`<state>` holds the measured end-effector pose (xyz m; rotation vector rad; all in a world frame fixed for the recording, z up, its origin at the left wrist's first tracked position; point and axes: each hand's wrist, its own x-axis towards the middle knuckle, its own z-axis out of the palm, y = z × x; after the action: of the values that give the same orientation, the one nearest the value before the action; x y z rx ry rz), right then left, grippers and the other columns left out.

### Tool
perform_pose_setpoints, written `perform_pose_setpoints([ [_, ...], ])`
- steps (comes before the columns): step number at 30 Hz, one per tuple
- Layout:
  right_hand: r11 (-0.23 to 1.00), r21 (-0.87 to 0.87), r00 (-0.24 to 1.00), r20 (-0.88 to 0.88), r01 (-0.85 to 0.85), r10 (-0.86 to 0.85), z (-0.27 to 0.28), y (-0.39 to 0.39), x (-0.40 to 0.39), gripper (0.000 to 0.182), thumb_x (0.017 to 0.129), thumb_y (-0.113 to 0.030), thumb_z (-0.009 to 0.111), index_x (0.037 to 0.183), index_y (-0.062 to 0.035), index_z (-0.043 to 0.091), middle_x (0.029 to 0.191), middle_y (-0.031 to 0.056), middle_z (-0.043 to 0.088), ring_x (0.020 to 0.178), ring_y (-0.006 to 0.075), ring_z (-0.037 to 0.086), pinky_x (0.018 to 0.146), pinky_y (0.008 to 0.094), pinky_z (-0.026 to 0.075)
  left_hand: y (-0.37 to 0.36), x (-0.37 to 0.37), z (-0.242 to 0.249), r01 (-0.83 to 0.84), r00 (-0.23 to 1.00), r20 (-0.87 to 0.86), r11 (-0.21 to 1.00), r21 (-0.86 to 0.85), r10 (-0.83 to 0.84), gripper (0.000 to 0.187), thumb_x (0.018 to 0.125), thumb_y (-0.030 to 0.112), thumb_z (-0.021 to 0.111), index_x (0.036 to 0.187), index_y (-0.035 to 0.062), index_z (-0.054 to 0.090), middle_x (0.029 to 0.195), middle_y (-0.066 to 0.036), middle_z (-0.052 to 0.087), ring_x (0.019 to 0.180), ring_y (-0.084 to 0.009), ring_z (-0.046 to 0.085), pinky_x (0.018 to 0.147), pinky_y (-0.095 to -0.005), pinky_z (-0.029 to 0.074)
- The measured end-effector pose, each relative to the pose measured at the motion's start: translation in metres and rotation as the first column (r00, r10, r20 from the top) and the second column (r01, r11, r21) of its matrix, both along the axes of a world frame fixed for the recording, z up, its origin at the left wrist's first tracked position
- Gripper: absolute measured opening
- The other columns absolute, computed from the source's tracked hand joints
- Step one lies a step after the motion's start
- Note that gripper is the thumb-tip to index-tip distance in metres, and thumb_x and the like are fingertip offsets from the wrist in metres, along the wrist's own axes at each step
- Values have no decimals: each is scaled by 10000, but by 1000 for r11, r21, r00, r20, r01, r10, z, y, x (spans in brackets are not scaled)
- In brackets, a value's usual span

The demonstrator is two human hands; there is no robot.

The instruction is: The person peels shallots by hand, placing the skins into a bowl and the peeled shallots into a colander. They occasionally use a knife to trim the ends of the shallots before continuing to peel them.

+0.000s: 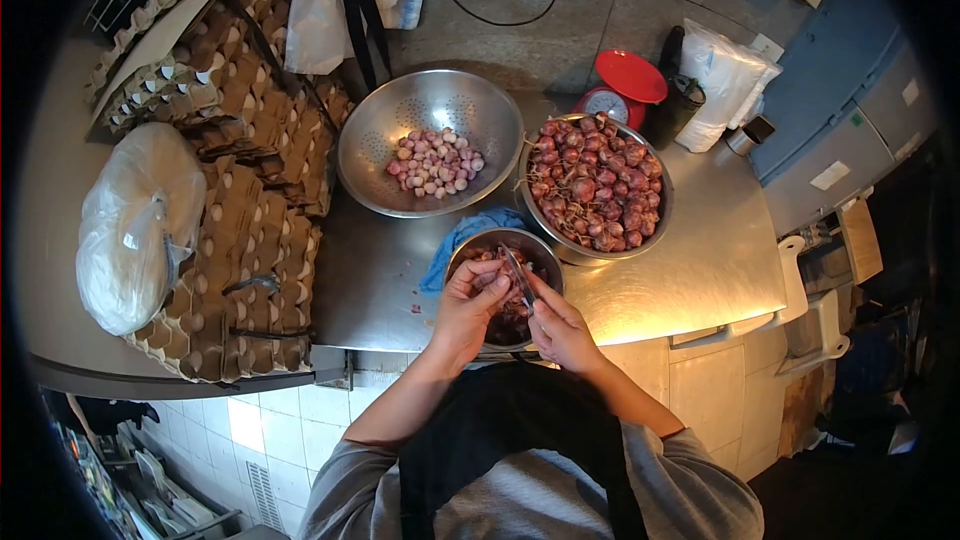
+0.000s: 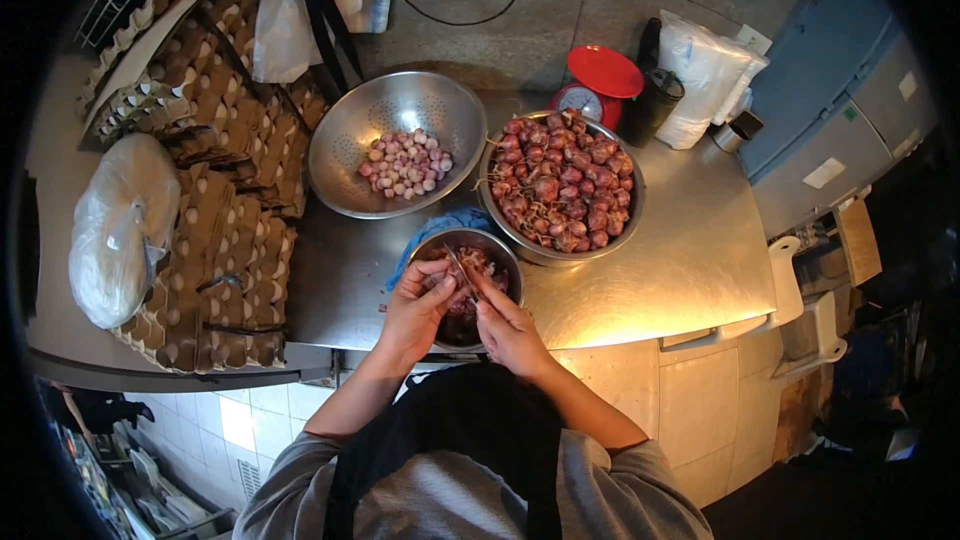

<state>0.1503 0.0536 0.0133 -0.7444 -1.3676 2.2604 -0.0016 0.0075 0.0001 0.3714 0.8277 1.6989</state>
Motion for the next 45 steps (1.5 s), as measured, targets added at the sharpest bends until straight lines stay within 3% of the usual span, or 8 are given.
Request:
perform_pose_setpoints([
  [13,999,28,998,-45,35,-34,3,0,0,453,943,-197,398,1376,-163,269,583,-48,314,449,37,293,399,173,252,1,3,-2,-79,973,-216,997,5,79,191,787,-24,611,962,30,559,925,-48,591,850,-106,564,761,-243,476],
  [24,997,33,995,-69,72,-69,4,7,-1,347,942,-166,400,1274,-108,320,609,-50,296,458,20,252,402,171,200,1,7,9,-102,808,-570,988,113,148,524,721,-107,629,1123,22,318,1052,-160,542,937,-174,564,819,-281,472],
  [27,999,45,997,-72,29,-25,0,12,4,358,936,-165,412,1282,-99,349,674,-25,446,517,75,424,464,195,362,0,10,11,-118,787,-596,987,108,159,518,720,-108,629,1112,21,317,1039,-155,541,944,-175,562,817,-283,474],
  [29,925,371,990,74,81,-116,-15,11,2,363,929,-165,424,1280,-80,382,839,42,553,708,155,540,638,240,433,1,11,12,-142,782,-598,984,106,178,518,716,-105,635,1110,22,324,1018,-137,538,930,-168,559,812,-280,472],
  [31,806,583,971,113,106,-210,-15,7,-3,366,922,-164,436,1274,-64,410,1009,107,584,905,211,569,794,268,433,2,12,11,-179,774,-598,978,111,210,525,708,-102,646,1112,24,337,986,-104,534,897,-150,555,800,-273,468],
  [33,704,695,961,66,149,-269,-5,2,-6,366,915,-160,449,1263,-48,434,1182,169,537,1107,244,512,933,280,362,1,11,10,-180,774,-597,978,109,209,520,715,-102,639,1111,23,325,997,-123,535,910,-164,558,803,-281,474],
  [36,677,730,954,127,96,-273,0,2,-5,368,911,-158,456,1258,-39,437,1201,196,514,1120,222,507,922,271,367,2,10,5,-185,779,-589,977,109,213,521,717,-97,642,1109,20,318,1002,-132,534,907,-168,558,799,-285,479],
  [45,917,347,970,64,198,-234,-14,16,-3,351,930,-162,427,1243,-2,445,1198,109,507,1127,168,447,949,261,332,0,6,5,-143,899,-407,987,77,162,484,727,-83,643,1092,15,341,1021,-138,532,938,-174,561,826,-281,464],
])
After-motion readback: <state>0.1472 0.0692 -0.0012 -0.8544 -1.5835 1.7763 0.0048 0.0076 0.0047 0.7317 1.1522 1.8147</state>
